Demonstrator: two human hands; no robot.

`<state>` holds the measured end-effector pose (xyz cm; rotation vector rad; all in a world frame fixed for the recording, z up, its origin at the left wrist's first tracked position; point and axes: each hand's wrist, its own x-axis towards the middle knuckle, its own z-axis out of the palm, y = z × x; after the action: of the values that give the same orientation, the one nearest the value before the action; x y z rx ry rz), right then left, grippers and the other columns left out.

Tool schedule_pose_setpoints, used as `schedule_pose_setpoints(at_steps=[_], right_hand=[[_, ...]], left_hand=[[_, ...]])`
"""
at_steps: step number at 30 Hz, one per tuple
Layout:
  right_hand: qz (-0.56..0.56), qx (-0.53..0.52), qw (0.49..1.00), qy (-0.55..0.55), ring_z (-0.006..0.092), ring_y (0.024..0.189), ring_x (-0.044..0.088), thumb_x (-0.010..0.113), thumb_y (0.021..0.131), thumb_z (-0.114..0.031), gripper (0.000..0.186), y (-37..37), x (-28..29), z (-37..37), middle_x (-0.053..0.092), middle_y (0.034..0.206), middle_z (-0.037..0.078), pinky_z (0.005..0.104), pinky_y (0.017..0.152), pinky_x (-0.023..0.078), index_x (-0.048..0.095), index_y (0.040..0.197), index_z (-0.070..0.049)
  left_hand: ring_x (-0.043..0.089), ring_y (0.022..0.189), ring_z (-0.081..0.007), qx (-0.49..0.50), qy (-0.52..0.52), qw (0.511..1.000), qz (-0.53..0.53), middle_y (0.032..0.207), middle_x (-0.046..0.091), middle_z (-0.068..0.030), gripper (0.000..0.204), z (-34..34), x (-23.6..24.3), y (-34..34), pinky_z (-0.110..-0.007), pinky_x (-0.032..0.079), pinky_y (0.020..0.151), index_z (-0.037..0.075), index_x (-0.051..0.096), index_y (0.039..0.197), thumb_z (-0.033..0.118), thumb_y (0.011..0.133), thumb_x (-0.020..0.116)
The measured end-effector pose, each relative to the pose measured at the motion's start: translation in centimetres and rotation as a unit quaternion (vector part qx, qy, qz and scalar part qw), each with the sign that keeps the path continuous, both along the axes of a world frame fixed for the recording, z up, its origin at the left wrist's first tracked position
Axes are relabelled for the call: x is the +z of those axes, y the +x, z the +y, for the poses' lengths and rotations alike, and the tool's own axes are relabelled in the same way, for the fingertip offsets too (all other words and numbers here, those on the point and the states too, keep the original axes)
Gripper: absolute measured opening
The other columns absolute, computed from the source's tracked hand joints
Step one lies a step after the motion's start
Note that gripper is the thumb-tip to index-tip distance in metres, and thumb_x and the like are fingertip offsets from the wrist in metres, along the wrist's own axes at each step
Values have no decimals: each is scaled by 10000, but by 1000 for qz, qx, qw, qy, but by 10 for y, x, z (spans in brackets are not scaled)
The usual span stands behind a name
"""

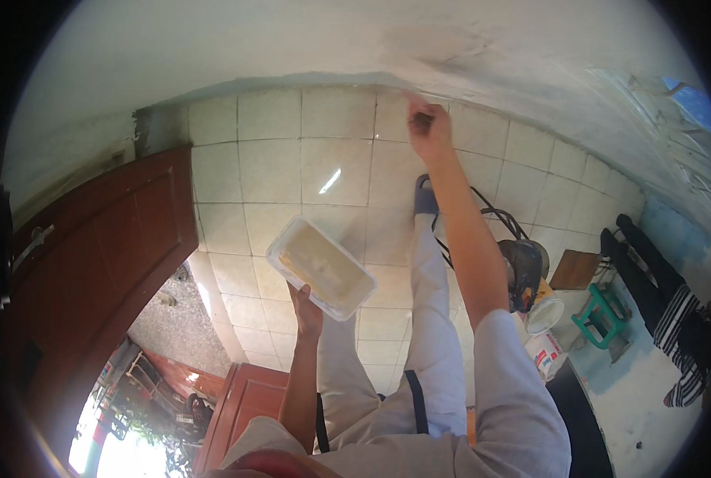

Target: The person applies white filler material from a container to a wall using a red scraper, dipping the tool into the container to reload it before smoothing the paste over damaged areas.

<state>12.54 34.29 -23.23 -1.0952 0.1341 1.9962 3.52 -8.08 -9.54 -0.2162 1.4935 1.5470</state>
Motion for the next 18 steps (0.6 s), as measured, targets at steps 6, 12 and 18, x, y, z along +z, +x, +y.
schedule_pose_setpoints(at_steps=[6,12,18], right_hand=[[21,119,990,76,275,821,642,424,923,28,180,-32,-73,50,654,972,235,311,756,602,559,980,132],[1,-111,990,83,319,869,672,470,928,47,220,-11,55,77,642,1047,281,324,758,633,568,1029,217],[60,-186,969,153,216,772,642,492,895,47,342,76,127,47,640,1038,219,239,703,617,537,1179,232]], left_hand=[[341,1433,-266,-21,-4,1000,4,1546,342,-112,984,10,-6,4,-412,275,1180,82,158,1607,388,863,725],[324,1444,-271,-10,5,1000,-1,1548,339,-118,991,4,-9,1,-419,251,1192,78,169,1600,399,853,736],[287,1476,-280,-32,7,999,8,1600,280,-119,1032,12,-4,9,-423,236,1207,82,108,1626,398,863,727]])
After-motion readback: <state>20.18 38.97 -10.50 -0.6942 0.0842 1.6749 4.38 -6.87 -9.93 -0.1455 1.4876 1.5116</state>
